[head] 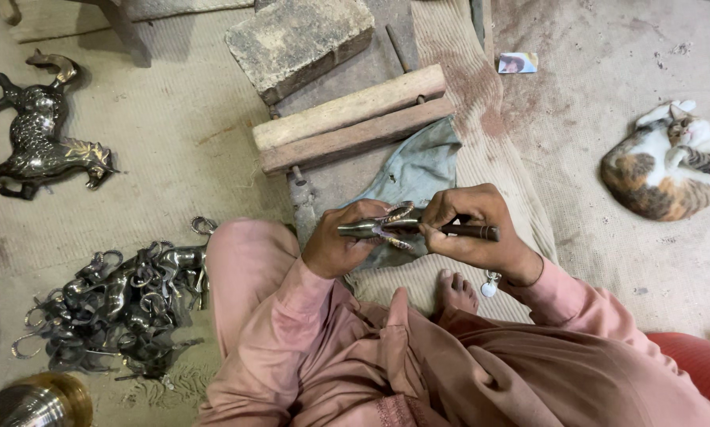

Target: The person sits on the floor and uses a small tool to polish a silver horse figurine. They rotate the figurine to access different surfaces, including the legs, body, and tail, while a cat rests nearby.

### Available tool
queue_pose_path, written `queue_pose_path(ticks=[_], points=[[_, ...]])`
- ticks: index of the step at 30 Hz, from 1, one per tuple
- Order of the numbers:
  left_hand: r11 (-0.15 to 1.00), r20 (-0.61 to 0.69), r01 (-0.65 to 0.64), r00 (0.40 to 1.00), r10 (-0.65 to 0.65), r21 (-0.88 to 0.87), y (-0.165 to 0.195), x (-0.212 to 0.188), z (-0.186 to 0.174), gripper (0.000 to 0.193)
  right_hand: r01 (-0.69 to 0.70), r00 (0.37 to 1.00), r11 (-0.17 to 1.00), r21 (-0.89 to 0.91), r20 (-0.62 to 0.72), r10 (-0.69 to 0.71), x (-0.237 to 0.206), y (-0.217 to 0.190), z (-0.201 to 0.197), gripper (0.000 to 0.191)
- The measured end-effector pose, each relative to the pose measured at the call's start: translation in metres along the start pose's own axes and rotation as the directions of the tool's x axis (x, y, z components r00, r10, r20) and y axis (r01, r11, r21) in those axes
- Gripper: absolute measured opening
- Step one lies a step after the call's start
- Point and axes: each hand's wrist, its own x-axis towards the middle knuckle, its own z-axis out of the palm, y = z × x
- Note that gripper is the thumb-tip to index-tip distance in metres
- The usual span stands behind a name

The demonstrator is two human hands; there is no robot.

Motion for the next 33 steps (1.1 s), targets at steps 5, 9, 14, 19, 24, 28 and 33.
queue_pose_path(ticks=[5, 9, 14, 19, 24, 28, 33], points=[[0.998, -0.024, 0.071, 0.997, -0.071, -0.002, 0.005, 0.003, 0.001, 0.030, 0.034, 0.997, 0.999, 0.010, -0.076, -0.033, 0.000, 0.006, 0.002, 0.017], [0.942, -0.091, 0.333, 0.940, -0.329, 0.031, 0.013, 0.006, 0.011, 0.034, 0.051, 0.948, 0.983, 0.174, -0.319, 0.008, -0.012, 0.011, 0.014, 0.016], [0.936, -0.248, 0.209, 0.927, -0.282, -0.285, 0.017, 0.012, 0.032, 0.028, 0.074, 0.952, 0.992, 0.106, -0.303, -0.038, -0.012, 0.024, 0.023, 0.012], [0.920, -0.210, 0.317, 0.907, -0.366, -0.232, 0.017, 0.010, 0.034, 0.020, 0.053, 0.939, 0.998, -0.021, -0.338, -0.057, -0.008, 0.026, 0.027, 0.011], [0.882, -0.185, 0.201, 0.935, -0.302, -0.426, 0.018, 0.011, 0.033, 0.024, 0.032, 0.918, 0.990, -0.138, -0.389, -0.083, -0.003, 0.020, 0.031, 0.011], [0.887, -0.196, 0.168, 0.942, -0.273, -0.430, 0.018, 0.012, 0.032, 0.028, -0.005, 0.916, 0.998, -0.068, -0.399, -0.023, 0.002, 0.017, 0.031, 0.012], [0.919, -0.173, 0.177, 0.953, -0.250, -0.351, 0.015, 0.009, 0.031, 0.030, -0.071, 0.911, 0.996, -0.059, -0.410, 0.041, 0.004, 0.014, 0.031, 0.012]])
